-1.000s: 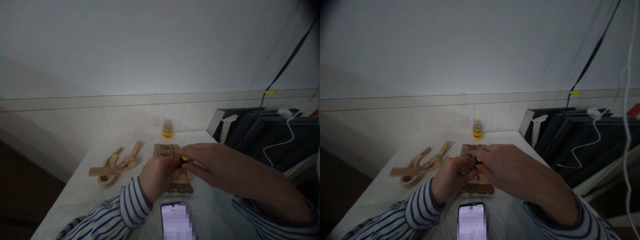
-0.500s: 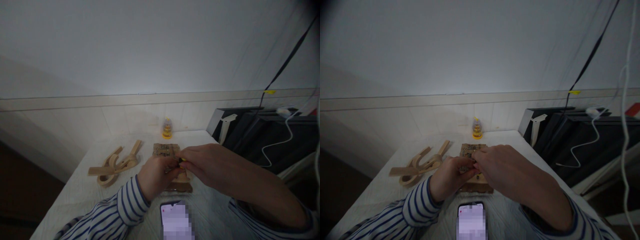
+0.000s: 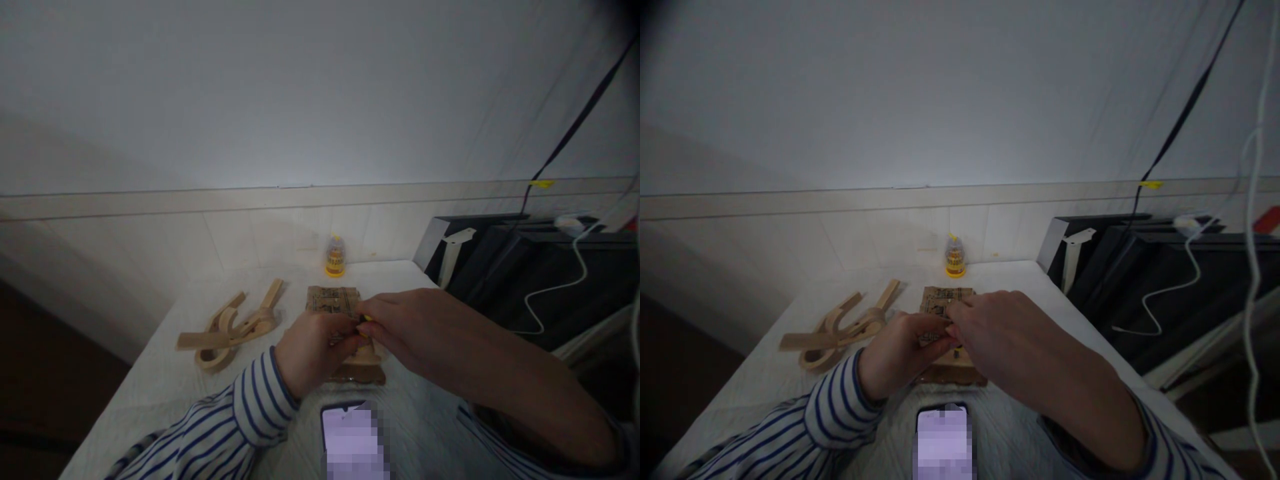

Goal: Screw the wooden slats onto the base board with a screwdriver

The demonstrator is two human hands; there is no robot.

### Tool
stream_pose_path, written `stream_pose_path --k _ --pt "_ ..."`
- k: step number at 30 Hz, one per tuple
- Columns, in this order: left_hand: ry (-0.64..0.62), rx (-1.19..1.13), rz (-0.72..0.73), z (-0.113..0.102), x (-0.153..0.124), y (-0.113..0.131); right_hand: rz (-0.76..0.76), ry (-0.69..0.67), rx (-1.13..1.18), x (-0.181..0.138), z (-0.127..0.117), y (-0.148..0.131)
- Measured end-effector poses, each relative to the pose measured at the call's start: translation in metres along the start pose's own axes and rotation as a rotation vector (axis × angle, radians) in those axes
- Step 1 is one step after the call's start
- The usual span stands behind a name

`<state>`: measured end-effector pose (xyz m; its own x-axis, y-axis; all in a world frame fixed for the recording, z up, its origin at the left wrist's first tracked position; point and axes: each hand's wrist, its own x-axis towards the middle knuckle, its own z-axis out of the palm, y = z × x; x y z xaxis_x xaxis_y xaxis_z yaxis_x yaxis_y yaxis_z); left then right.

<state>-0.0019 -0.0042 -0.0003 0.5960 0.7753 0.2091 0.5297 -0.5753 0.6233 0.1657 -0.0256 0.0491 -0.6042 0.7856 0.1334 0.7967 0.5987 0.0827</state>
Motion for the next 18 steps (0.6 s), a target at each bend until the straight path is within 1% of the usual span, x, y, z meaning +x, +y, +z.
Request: stream_pose_path --k 6,9,14,18 --pt "0.133 0.066 -0.082 0.008 -0.002 0.0 0.011 0.029 0.0 0.003 -0.001 -0.003" --pt "0.142 0.078 -0.094 0.01 -0.002 0.0 0.001 0.045 0.033 0.002 -0.006 -0.004" --pt "0.16 0.099 -0.101 0.011 -0.002 -0.003 -0.071 0.063 0.148 -0.001 -0.013 -0.001" --pt "0.16 0.106 -0.101 0.01 -0.002 -0.006 -0.079 0.02 0.195 0.0 -0.011 0.001"
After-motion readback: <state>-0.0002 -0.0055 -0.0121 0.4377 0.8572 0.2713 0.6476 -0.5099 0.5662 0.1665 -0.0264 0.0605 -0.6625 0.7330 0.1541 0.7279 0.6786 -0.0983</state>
